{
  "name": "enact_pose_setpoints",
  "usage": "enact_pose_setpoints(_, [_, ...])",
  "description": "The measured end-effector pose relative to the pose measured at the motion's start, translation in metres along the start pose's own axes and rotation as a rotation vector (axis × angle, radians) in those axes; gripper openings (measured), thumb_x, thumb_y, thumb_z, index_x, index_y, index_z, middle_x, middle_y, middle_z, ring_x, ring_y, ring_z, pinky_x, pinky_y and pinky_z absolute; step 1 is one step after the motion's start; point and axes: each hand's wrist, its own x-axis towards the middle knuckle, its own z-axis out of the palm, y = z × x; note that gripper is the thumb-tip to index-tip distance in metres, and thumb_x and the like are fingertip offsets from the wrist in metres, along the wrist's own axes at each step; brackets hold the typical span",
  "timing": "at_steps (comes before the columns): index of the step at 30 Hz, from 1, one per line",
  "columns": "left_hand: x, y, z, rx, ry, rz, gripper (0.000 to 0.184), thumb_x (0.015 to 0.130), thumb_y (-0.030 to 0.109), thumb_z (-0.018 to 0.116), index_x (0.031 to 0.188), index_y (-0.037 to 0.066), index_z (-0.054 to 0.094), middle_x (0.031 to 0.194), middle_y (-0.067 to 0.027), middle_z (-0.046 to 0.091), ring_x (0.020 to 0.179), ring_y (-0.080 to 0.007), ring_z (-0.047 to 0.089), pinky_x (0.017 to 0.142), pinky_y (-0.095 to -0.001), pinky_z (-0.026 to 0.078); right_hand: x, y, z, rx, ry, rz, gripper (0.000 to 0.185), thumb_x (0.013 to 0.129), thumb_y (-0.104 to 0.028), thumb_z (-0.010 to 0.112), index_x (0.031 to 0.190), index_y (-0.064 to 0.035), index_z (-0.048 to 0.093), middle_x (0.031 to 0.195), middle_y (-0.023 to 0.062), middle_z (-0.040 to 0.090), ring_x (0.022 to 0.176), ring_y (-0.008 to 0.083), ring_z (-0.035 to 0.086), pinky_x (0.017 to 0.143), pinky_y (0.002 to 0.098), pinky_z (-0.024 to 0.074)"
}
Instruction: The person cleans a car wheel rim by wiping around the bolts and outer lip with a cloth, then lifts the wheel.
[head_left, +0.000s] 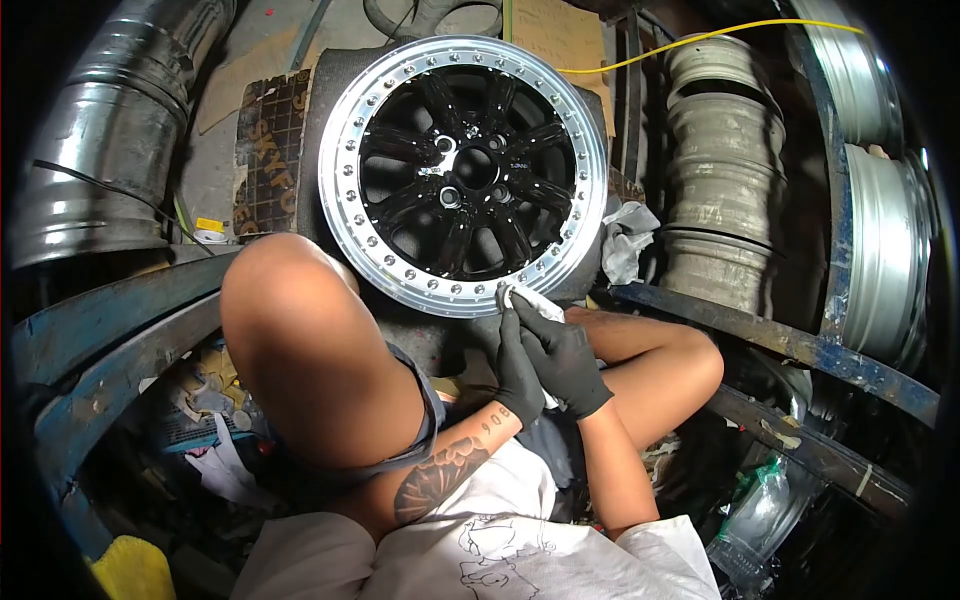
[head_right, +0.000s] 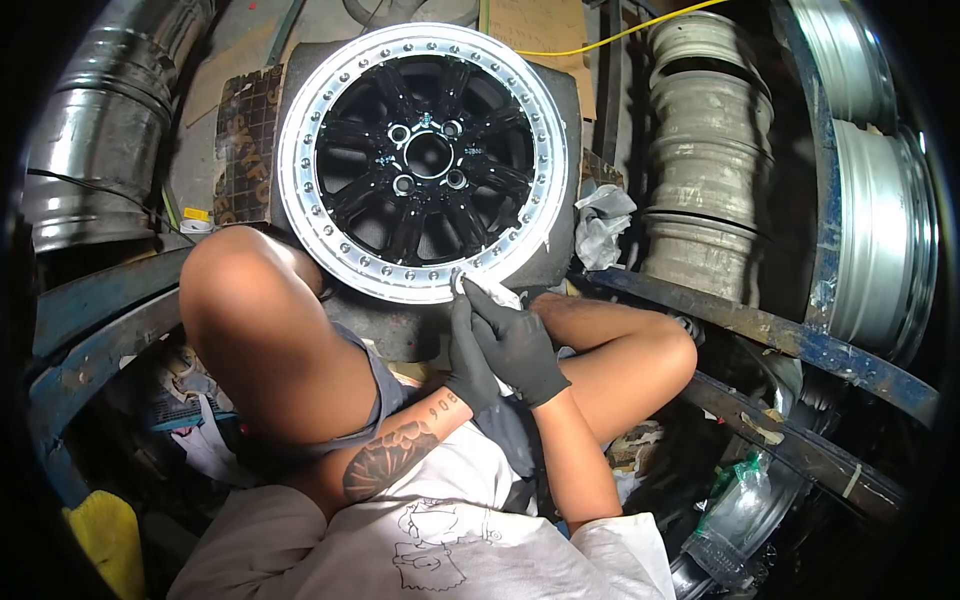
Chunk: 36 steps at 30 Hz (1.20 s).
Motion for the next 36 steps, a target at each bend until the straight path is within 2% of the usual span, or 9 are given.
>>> enact_pose_setpoints(8, [0.018,-0.050,-0.031,0.092,-0.045,0.131,0.050,0.115,0.028,0.042,0.154,-0.003,0.043,0.149,-0.0140,0.054,0.137,-0.0192,0.053,0.114,-0.0312,0.043,-0.021,0.026,0.010,0.276,0.258,0.083,0.052,0.098,-0.009,0.061,0.148,0.0002,0.055,0.134,0.0265,0.068,0.124,0.0237,0.067,0.105,0.0346,0.0501])
enact_pose_setpoints(9, [-0.024,0.042,0.022,0.347,0.024,-0.073,0.051,0.113,0.027,0.045,0.155,-0.001,0.043,0.148,-0.0146,0.055,0.137,-0.0208,0.054,0.111,-0.0313,0.046,-0.019,0.024,0.008,0.306,0.252,0.101,0.052,0.098,-0.008,0.061,0.149,0.0017,0.054,0.137,0.0258,0.067,0.126,0.0214,0.064,0.107,0.0336,0.0486])
enact_pose_setpoints(14, [-0.016,0.032,0.013,0.314,0.078,-0.021,0.057,0.110,0.044,0.047,0.152,0.006,0.047,0.143,-0.0129,0.058,0.132,-0.0223,0.056,0.111,-0.0343,0.046,-0.012,0.025,0.006,0.322,0.174,0.145,0.052,0.098,-0.007,0.061,0.148,0.0036,0.053,0.137,0.0244,0.067,0.126,0.0190,0.064,0.107,0.0329,0.0481])
enact_pose_setpoints(25, [-0.030,0.052,0.030,-0.365,-0.142,-0.328,0.057,0.107,0.058,0.041,0.137,0.012,0.057,0.126,-0.0082,0.064,0.120,-0.0236,0.062,0.106,-0.0396,0.049,0.018,-0.027,-0.032,-0.247,-0.032,0.121,0.046,0.094,-0.023,0.063,0.137,-0.0091,0.067,0.097,0.0324,0.068,0.087,0.0485,0.068,0.078,0.0518,0.0560])
enact_pose_setpoints(26, [-0.025,0.051,0.029,-0.379,-0.192,-0.358,0.059,0.107,0.059,0.043,0.139,0.011,0.056,0.129,-0.0095,0.064,0.121,-0.0246,0.063,0.106,-0.0409,0.050,0.022,-0.019,-0.039,-0.208,-0.041,0.034,0.046,0.094,-0.020,0.061,0.139,-0.0085,0.066,0.089,0.0286,0.070,0.077,0.0388,0.073,0.075,0.0470,0.0563])
enact_pose_setpoints(29, [-0.014,0.050,0.037,-0.200,-0.117,-0.286,0.066,0.103,0.058,0.047,0.145,0.008,0.053,0.132,-0.0118,0.064,0.120,-0.0259,0.065,0.102,-0.0407,0.055,0.031,-0.006,-0.055,0.182,-0.181,0.266,0.046,0.093,-0.021,0.058,0.135,-0.0044,0.068,0.110,0.0300,0.072,0.096,0.0361,0.075,0.092,0.0421,0.0552])
enact_pose_setpoints(32, [-0.022,0.054,0.042,-0.158,-0.078,-0.347,0.065,0.103,0.056,0.047,0.146,0.007,0.053,0.134,-0.0121,0.063,0.121,-0.0246,0.064,0.102,-0.0408,0.054,0.023,0.037,-0.033,0.256,-0.046,0.040,0.047,0.097,-0.016,0.059,0.142,-0.0007,0.061,0.094,0.0097,0.079,0.076,0.0148,0.067,0.079,0.0348,0.0547])
enact_pose_setpoints(33, [-0.017,0.046,0.035,-0.160,-0.057,-0.279,0.058,0.105,0.056,0.048,0.141,0.010,0.054,0.131,-0.0098,0.062,0.120,-0.0244,0.064,0.104,-0.0407,0.053,0.018,0.025,-0.033,0.225,-0.053,0.109,0.047,0.093,-0.021,0.059,0.137,-0.0058,0.067,0.115,0.0287,0.072,0.098,0.0367,0.075,0.092,0.0421,0.0554])
enact_pose_setpoints(36, [-0.014,0.036,0.010,-0.114,-0.127,-0.219,0.068,0.102,0.066,0.045,0.146,0.014,0.052,0.139,-0.0107,0.060,0.130,-0.0277,0.059,0.108,-0.0398,0.050,0.011,-0.013,-0.027,-0.280,-0.009,0.093,0.038,0.094,-0.024,0.059,0.124,-0.0048,0.072,0.099,0.0271,0.073,0.091,0.0446,0.071,0.086,0.0485,0.0561])
